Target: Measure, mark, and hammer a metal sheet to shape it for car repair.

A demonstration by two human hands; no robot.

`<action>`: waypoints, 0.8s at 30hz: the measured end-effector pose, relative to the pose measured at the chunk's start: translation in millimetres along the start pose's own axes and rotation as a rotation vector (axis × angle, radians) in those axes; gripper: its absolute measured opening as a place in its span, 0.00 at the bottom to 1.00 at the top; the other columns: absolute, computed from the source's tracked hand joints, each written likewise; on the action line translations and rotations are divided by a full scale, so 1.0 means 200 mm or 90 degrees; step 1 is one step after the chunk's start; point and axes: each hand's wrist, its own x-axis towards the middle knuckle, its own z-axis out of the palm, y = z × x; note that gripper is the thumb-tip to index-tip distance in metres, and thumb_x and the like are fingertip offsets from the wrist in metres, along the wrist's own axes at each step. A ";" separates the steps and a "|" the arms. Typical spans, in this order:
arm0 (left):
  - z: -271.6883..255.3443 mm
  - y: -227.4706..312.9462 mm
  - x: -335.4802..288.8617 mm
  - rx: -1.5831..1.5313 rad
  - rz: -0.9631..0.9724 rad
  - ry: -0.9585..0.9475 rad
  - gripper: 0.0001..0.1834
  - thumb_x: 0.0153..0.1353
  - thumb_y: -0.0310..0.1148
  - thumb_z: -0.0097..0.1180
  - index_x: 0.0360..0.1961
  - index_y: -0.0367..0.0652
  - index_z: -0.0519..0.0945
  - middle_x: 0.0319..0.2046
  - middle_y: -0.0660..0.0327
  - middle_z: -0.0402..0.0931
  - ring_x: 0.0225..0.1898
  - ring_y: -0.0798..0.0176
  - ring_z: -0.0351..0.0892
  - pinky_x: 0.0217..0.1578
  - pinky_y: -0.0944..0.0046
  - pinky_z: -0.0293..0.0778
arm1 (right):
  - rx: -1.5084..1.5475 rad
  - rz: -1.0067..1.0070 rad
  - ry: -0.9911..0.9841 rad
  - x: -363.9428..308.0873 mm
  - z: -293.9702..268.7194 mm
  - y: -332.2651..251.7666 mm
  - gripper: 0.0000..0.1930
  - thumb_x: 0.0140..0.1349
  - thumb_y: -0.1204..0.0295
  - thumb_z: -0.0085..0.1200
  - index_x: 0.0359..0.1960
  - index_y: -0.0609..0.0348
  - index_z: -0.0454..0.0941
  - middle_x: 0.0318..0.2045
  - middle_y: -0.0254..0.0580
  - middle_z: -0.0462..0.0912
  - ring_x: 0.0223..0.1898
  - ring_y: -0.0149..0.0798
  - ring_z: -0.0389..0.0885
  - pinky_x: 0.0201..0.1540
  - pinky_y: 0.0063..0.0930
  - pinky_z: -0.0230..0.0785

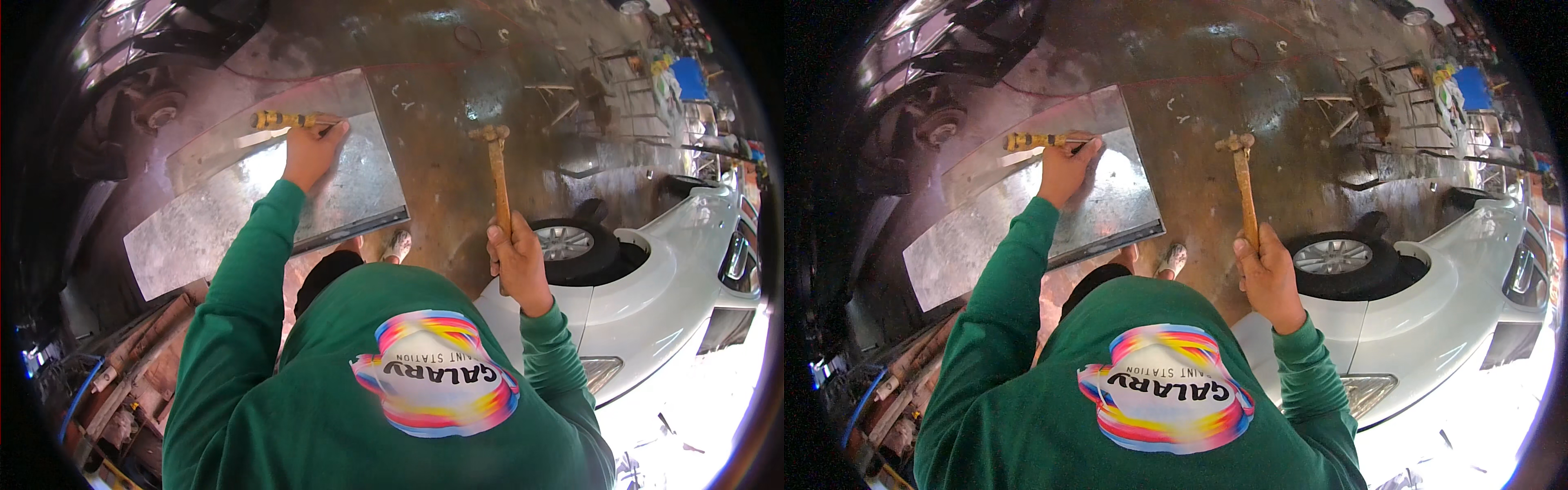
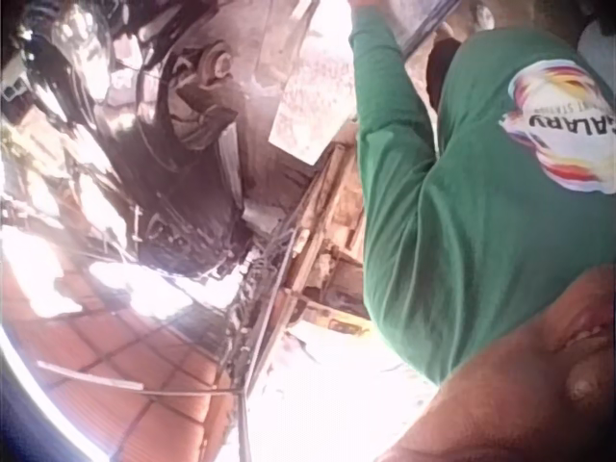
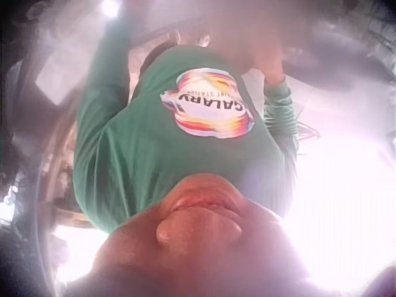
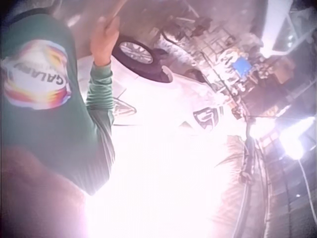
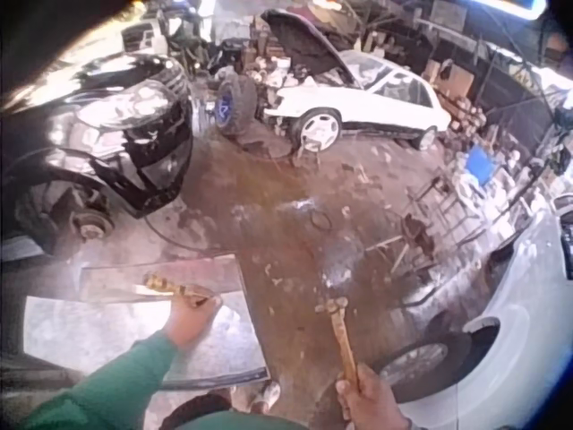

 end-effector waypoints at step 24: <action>0.00 -0.01 0.01 0.011 0.042 0.028 0.12 0.75 0.35 0.71 0.45 0.35 0.92 0.39 0.59 0.92 0.41 0.66 0.88 0.47 0.64 0.81 | -0.064 0.009 -0.013 0.18 0.12 0.05 0.12 0.83 0.66 0.59 0.43 0.60 0.71 0.23 0.38 0.75 0.21 0.29 0.75 0.25 0.33 0.69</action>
